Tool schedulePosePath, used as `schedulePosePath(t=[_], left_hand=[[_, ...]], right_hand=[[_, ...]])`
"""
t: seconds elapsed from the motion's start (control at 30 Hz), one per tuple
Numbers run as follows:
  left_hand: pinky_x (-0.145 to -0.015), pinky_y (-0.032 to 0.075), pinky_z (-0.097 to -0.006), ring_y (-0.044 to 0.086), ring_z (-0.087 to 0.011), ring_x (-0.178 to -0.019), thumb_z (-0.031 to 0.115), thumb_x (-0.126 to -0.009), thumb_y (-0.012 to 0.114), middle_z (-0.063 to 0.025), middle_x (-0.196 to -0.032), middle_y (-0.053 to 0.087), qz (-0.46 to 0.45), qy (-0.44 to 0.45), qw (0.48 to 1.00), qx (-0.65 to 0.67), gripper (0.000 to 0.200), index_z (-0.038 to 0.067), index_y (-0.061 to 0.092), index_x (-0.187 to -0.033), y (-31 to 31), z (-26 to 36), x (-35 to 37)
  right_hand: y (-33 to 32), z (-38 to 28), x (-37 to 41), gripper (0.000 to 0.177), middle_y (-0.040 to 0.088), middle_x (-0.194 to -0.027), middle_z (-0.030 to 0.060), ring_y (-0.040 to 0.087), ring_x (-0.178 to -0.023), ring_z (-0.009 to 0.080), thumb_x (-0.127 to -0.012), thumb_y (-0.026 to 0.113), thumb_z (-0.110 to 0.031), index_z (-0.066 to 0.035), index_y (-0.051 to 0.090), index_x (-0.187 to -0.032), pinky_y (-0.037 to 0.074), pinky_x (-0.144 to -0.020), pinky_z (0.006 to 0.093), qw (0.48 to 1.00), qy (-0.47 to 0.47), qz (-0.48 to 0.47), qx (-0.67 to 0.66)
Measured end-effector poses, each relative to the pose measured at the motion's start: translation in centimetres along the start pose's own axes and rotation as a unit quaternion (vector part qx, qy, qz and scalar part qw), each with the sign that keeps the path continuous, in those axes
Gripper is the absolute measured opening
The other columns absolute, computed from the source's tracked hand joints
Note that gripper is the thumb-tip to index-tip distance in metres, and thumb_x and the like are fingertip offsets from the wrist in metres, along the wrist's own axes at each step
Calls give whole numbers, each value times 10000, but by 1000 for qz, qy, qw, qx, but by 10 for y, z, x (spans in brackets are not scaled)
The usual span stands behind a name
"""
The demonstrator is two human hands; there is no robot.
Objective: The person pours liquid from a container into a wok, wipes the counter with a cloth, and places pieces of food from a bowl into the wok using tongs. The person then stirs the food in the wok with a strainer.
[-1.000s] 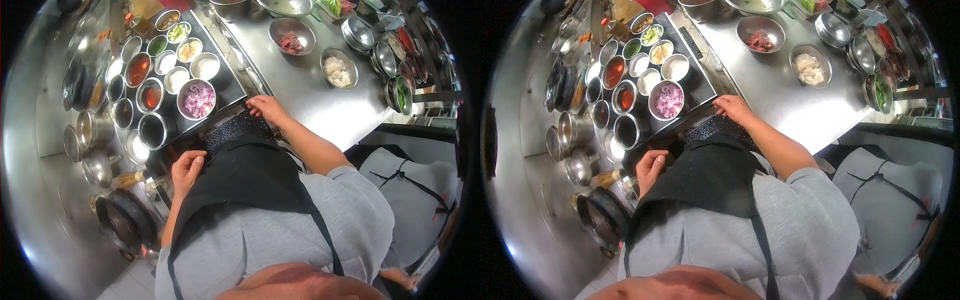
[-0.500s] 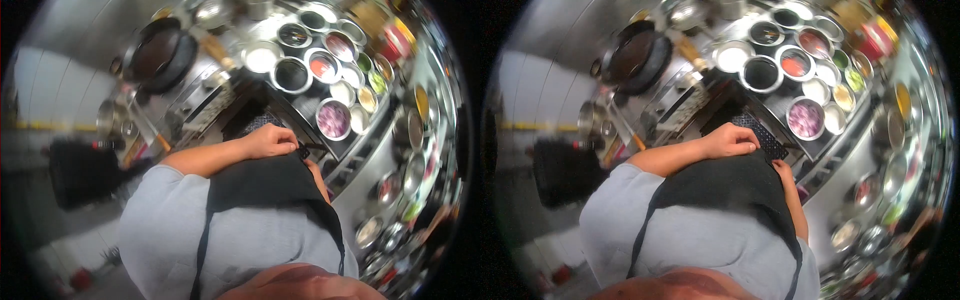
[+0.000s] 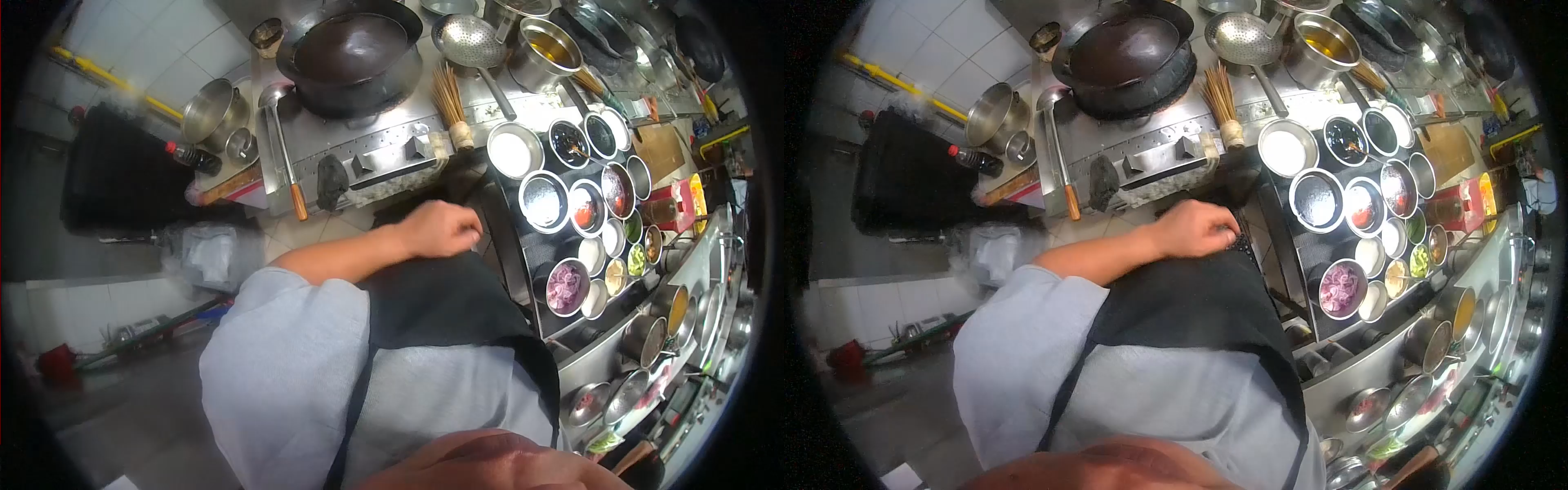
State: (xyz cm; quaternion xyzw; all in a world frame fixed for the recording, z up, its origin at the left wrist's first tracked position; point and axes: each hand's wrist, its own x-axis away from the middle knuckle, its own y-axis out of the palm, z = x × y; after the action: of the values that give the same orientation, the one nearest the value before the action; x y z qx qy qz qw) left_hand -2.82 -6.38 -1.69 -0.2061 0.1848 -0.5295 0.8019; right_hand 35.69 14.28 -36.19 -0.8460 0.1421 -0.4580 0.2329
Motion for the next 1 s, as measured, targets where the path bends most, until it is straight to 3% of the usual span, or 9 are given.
schedulePosePath(t=[0.07,0.1,0.17,0.23,0.43,0.77,0.87,0.93,1.0], left_hand=[[-720,525,-395,654,-312,-816,207,-835,665,-122,-850,664,137,65,982,-108,173,68,701,-932,-27,-39,-9],[-770,514,-422,636,-337,-862,188,-821,661,-131,-890,657,229,-40,962,-144,153,63,686,-905,-68,-74,-23],[-829,498,-444,612,-351,-921,163,-794,656,-144,-930,636,379,31,884,-270,141,56,669,-885,-121,-134,-41],[-832,481,-441,608,-330,-937,243,-806,696,-115,-947,649,447,-22,815,-369,181,70,664,-846,-163,-161,-55],[-831,479,-445,614,-315,-922,261,-839,674,-103,-928,650,342,-131,829,-422,169,92,676,-850,-201,-206,-66],[-887,453,-459,615,-296,-945,262,-800,699,-95,-936,663,323,-138,832,-429,177,100,675,-868,-201,-208,-69],[-998,411,-506,572,-312,-1128,224,-793,704,-117,-1119,650,373,9,814,-445,279,76,676,-1028,-186,-180,-73],[-1048,383,-526,534,-360,-1209,181,-817,690,-150,-1220,614,338,92,851,-391,312,53,659,-1100,-152,-168,-70],[-966,463,-451,583,-390,-1097,96,-837,664,-194,-1149,620,254,125,925,-253,262,16,648,-1086,-100,-155,-64]], right_hand=[[-2,-8,-1,320,717,-990,192,689,-969,331,-902,613,-292,-27,707,-1055,511,-857,404,1000,4,2,7],[-3,-14,1,321,717,-991,193,688,-969,333,-902,612,-292,-27,707,-1055,511,-858,405,1000,10,3,9],[-4,-19,3,321,716,-992,194,687,-970,336,-903,609,-292,-26,707,-1055,511,-859,407,1000,15,6,14],[-5,-23,5,322,715,-993,196,686,-971,339,-903,607,-292,-26,707,-1055,511,-859,409,1000,19,8,19],[-2,-27,7,325,713,-997,202,684,-973,349,-905,600,-292,-25,707,-1056,510,-862,416,999,29,13,31],[17,-4,-2,329,709,-1002,211,679,-978,366,-907,588,-291,-24,706,-1058,509,-865,428,998,20,27,50],[41,56,-27,330,708,-1004,213,678,-979,371,-908,584,-291,-24,706,-1059,509,-867,431,993,-23,70,88],[-7,-60,59,347,687,-1022,241,652,-983,417,-907,551,-298,-26,708,-1054,502,-875,469,991,27,127,26],[-17,-83,81,360,680,-1004,241,637,-973,426,-904,566,-341,-23,706,-999,501,-861,480,985,40,168,5]])
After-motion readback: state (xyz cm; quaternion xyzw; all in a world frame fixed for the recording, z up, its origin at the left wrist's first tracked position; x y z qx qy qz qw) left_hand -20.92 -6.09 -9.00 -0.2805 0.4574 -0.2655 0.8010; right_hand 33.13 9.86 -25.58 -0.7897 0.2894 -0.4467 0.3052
